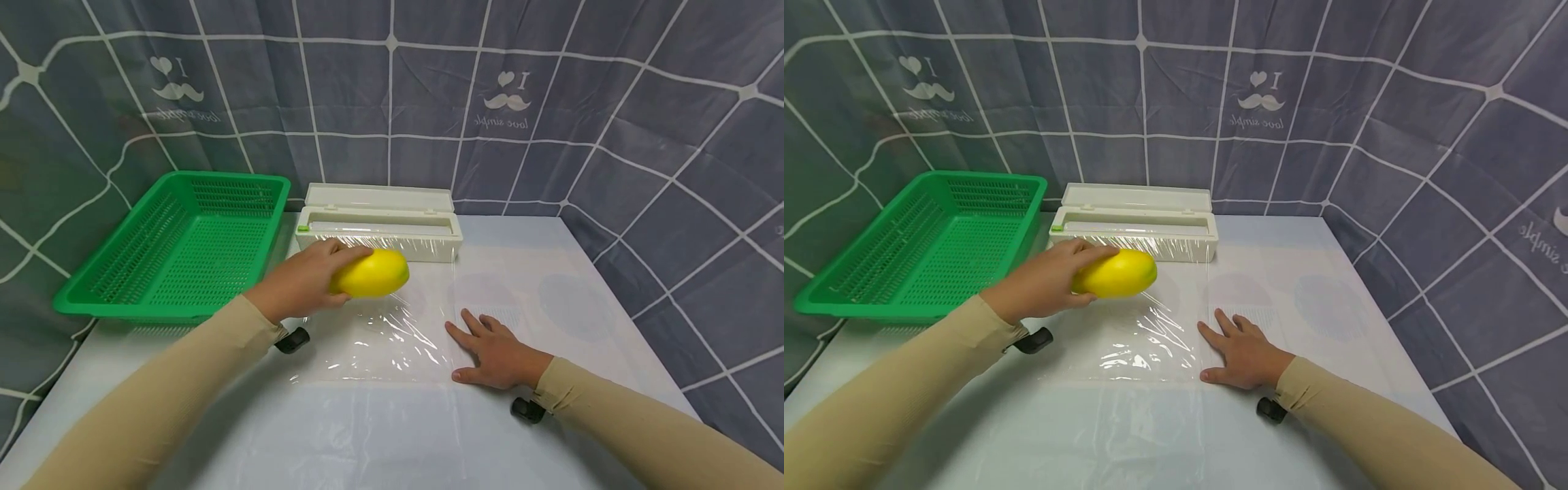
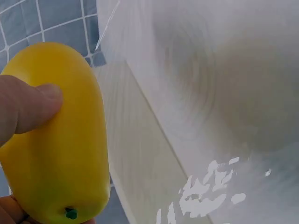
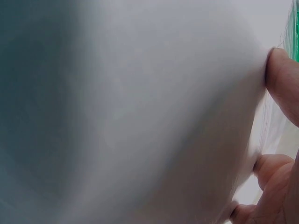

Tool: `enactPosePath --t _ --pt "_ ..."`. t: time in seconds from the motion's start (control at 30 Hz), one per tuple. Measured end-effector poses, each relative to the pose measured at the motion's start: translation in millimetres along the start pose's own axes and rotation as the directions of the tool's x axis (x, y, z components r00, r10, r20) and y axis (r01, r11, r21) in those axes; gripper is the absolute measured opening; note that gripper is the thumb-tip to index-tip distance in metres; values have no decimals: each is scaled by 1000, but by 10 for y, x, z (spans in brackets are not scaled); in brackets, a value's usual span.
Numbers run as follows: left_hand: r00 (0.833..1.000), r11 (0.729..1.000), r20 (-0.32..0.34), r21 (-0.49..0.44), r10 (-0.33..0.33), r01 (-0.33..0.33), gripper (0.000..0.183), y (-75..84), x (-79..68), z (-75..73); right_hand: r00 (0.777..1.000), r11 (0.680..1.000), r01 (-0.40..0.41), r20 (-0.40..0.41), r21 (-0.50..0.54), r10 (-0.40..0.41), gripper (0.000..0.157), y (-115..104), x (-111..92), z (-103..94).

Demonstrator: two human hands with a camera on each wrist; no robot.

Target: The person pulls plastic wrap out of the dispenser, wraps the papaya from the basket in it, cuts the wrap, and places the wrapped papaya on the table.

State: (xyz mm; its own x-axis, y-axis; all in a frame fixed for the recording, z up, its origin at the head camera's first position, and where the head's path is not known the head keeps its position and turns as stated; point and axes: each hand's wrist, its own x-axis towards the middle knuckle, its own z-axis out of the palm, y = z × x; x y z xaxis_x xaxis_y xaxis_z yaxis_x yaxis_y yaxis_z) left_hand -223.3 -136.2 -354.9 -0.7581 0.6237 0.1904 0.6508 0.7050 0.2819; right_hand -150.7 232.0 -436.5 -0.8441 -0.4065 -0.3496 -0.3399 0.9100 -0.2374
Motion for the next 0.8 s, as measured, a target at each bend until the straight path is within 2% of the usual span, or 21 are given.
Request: enactPosePath --t 0.13,0.4,0.63,0.8 --pt "999 1000 31 -7 28 -28 77 45 59 148 1000 1000 -1 2 0 1 96 10 10 8" --pt "991 999 124 0 41 -42 73 83 145 385 1000 1000 8 2 -2 -8 96 20 14 3" --pt "985 999 163 1 51 -52 75 101 173 505 1000 1000 5 14 -3 -5 96 -6 3 -28" --pt "980 999 197 -27 35 -31 74 130 188 547 1000 1000 6 14 0 -6 96 2 1 -27"
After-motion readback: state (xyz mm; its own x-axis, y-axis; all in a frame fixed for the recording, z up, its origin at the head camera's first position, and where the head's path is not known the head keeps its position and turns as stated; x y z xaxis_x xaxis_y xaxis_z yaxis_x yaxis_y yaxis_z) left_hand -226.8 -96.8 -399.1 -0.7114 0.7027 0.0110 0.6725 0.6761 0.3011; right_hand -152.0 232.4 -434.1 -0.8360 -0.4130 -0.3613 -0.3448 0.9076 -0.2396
